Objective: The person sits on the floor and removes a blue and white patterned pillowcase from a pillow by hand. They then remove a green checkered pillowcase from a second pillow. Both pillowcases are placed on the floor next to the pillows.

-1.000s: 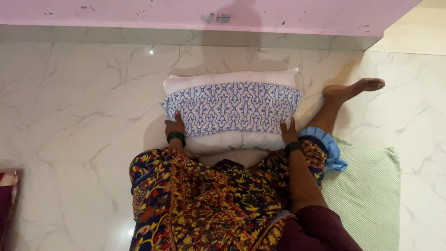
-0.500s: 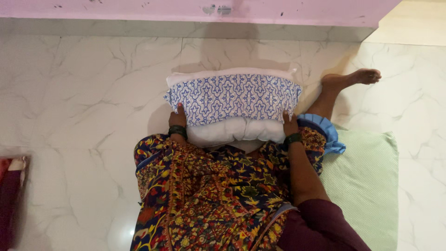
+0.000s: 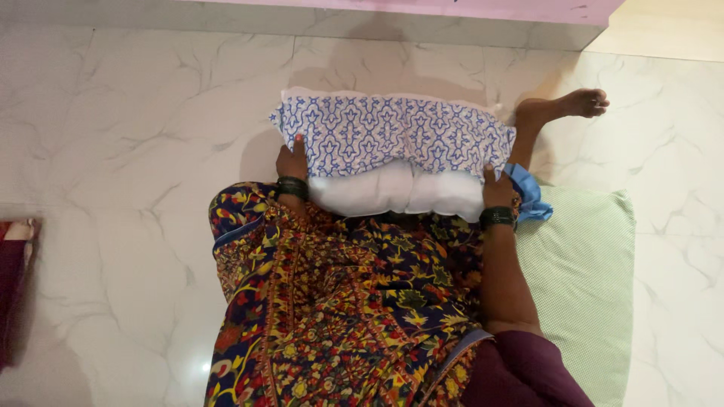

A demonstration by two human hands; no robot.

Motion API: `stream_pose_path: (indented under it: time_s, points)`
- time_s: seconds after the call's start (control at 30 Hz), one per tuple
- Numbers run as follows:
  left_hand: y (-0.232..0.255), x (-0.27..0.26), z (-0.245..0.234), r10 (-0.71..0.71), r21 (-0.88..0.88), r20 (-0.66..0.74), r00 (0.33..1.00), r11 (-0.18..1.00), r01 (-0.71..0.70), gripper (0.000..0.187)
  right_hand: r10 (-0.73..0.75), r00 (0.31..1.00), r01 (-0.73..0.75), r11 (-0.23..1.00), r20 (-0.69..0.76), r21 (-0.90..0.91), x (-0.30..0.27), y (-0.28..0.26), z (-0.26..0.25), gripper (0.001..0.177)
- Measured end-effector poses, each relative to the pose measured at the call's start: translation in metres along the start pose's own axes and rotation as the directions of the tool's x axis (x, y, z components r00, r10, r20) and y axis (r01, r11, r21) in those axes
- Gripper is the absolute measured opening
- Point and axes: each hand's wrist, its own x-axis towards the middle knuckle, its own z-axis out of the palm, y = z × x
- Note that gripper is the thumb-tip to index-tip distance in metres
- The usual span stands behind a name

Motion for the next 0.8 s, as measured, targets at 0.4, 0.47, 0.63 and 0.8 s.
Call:
stream_pose_path:
  time_s: [0.4,0.47,0.63,0.8]
  points:
    - [0.117,-0.093,-0.101,0.247,-0.471,-0.126,0.961,0.838,-0.277,0.052,0.094,0.993,-0.119,0.712,0.074,0.692,-0.016,0.014,-0.052,0.061]
    - [0.115,-0.099,-0.107,0.26,-0.495,-0.123,0.958,0.821,-0.286,0.05,0.054,0.998,-0.071,0.755,0.045,0.652,-0.018,0.013,-0.055,0.06]
    - [0.094,-0.098,-0.116,0.309,-0.62,-0.149,0.939,0.711,-0.332,0.048,-0.026,1.0,0.027,0.883,-0.009,0.468,-0.023,0.005,-0.06,0.057]
    - [0.083,-0.091,-0.132,0.331,-0.805,-0.089,0.939,0.531,-0.264,0.044,-0.087,0.996,0.073,0.857,0.003,0.509,-0.038,-0.043,-0.096,0.053]
